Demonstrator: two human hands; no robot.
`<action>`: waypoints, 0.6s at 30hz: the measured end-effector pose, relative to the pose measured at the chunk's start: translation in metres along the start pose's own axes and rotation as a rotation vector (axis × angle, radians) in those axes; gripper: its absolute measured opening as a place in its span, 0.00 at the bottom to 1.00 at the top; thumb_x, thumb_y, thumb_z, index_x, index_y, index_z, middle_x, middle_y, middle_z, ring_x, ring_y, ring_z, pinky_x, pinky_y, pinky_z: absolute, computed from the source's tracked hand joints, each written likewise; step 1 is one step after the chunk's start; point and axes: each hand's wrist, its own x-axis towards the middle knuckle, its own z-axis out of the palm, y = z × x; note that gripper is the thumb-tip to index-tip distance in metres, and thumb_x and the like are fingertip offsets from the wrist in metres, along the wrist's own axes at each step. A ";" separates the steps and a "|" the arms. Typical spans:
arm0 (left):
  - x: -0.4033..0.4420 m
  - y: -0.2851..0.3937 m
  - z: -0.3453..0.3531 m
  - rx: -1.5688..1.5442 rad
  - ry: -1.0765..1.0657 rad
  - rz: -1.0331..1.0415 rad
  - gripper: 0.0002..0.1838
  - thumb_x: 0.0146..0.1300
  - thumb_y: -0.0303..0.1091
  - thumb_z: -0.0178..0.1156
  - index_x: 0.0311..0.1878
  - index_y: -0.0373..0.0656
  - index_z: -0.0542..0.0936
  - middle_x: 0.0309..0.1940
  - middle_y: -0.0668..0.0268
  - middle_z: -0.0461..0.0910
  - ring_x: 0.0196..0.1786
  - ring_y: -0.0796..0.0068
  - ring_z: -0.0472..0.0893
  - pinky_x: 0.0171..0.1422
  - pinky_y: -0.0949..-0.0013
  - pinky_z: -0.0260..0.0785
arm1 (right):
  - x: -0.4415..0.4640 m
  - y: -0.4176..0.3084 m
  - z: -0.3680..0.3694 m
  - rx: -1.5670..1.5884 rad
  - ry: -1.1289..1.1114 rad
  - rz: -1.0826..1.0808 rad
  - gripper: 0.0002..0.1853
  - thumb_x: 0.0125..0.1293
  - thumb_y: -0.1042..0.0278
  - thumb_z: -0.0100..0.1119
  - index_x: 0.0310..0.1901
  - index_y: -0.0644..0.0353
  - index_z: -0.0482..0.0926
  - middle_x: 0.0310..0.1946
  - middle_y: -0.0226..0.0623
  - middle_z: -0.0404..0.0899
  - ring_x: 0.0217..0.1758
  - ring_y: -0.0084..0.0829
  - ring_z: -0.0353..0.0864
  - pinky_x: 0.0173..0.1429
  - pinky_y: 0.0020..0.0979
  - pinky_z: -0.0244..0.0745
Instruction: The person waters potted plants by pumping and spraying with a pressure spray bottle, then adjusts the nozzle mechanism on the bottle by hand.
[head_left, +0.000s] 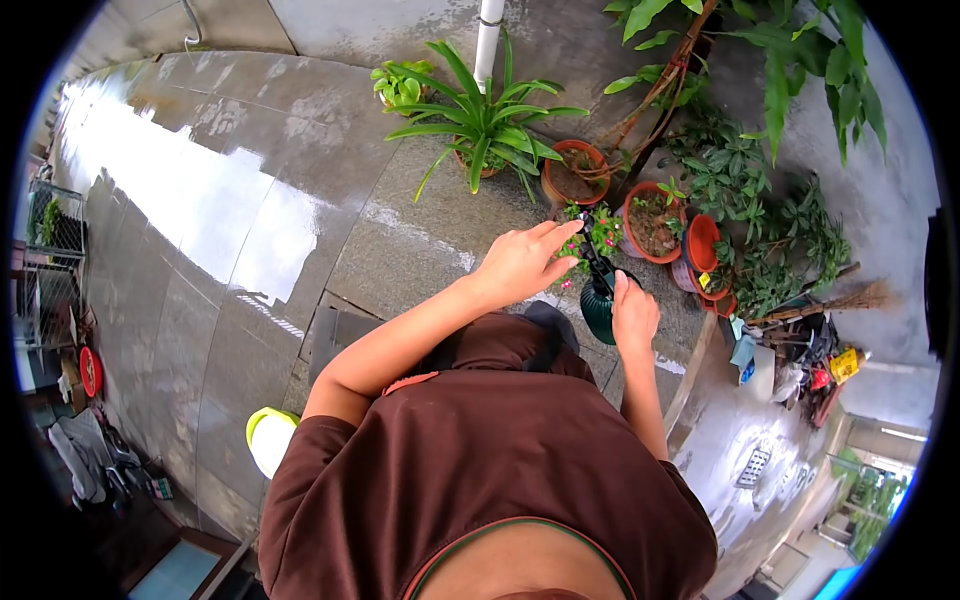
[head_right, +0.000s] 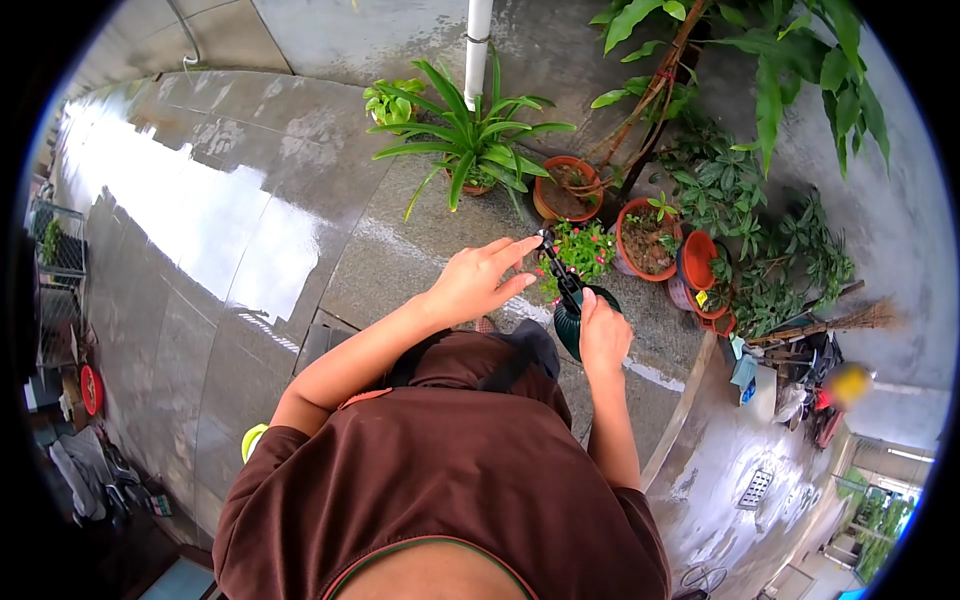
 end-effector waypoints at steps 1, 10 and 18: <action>0.000 0.001 0.000 -0.003 0.000 -0.003 0.28 0.67 0.40 0.66 0.69 0.45 0.75 0.39 0.62 0.81 0.36 0.53 0.84 0.41 0.54 0.78 | 0.000 0.000 -0.001 0.010 -0.008 -0.004 0.28 0.81 0.46 0.43 0.39 0.60 0.86 0.30 0.56 0.85 0.34 0.61 0.85 0.42 0.57 0.79; 0.003 0.010 -0.010 -0.072 0.193 0.073 0.25 0.65 0.32 0.67 0.66 0.46 0.78 0.35 0.64 0.82 0.31 0.59 0.83 0.35 0.59 0.76 | 0.008 -0.006 0.001 0.280 -0.036 -0.033 0.27 0.81 0.48 0.43 0.36 0.60 0.84 0.23 0.49 0.83 0.30 0.56 0.84 0.38 0.55 0.76; 0.001 0.024 -0.022 -0.165 0.320 0.090 0.30 0.62 0.25 0.68 0.69 0.46 0.76 0.34 0.68 0.82 0.21 0.77 0.72 0.27 0.71 0.68 | 0.018 -0.043 -0.012 0.491 0.006 -0.080 0.26 0.82 0.49 0.42 0.32 0.59 0.80 0.18 0.41 0.80 0.26 0.50 0.83 0.35 0.50 0.75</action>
